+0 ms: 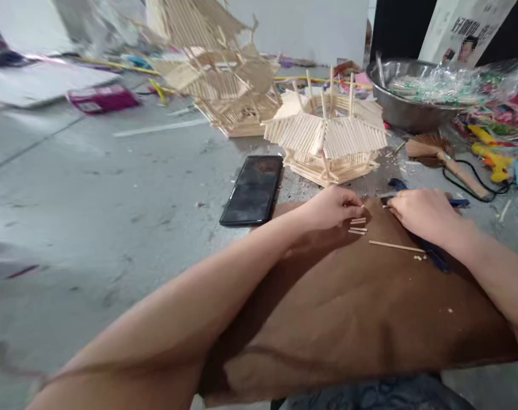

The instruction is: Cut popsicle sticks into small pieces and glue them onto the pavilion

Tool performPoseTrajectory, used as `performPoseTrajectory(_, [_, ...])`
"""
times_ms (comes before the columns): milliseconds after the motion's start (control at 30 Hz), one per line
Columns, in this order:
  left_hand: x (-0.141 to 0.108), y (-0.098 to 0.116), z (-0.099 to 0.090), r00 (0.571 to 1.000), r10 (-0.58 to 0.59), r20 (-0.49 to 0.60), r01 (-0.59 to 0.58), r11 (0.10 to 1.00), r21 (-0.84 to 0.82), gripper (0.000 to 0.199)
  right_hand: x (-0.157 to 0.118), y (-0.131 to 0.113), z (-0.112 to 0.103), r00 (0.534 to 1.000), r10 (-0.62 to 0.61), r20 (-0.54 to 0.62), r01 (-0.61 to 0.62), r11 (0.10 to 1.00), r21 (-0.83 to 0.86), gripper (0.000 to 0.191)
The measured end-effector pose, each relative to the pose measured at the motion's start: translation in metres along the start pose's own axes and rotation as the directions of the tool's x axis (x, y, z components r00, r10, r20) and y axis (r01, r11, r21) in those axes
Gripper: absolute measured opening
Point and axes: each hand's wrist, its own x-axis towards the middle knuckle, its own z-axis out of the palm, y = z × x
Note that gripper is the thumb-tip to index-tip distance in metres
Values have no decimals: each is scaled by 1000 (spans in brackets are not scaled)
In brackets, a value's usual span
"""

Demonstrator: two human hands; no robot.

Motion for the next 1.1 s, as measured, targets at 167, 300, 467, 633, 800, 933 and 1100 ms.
performPoseTrajectory(167, [-1, 0, 1, 1000, -7, -22, 7, 1000, 15, 19, 8, 7, 13, 996, 48, -70, -50, 998, -28, 22])
performPoseTrajectory(300, [0, 1, 2, 1000, -17, -23, 17, 1000, -18, 19, 12, 11, 19, 992, 38, -118, -41, 999, -18, 22])
performPoseTrajectory(467, [0, 0, 4, 998, -41, -47, 37, 995, -88, 18, 14, 13, 21, 990, -87, -107, 88, 996, 4, 26])
performPoseTrajectory(633, [0, 3, 5, 986, -133, -96, 112, 974, -196, 17, 13, 11, 18, 990, -111, -82, 112, 994, 2, 26])
performPoseTrajectory(800, [-2, 10, 6, 976, -196, -92, 154, 928, -339, 14, 12, 6, 16, 994, -102, -49, 103, 995, 13, 28])
performPoseTrajectory(933, [-3, 13, 8, 971, -222, -93, 172, 910, -378, 10, 10, 3, 13, 996, -85, -40, 86, 996, 29, 27])
performPoseTrajectory(1100, [-2, 8, 9, 975, -190, -117, 129, 906, -402, 7, 10, 8, 14, 993, 12, -119, -5, 998, 63, 27])
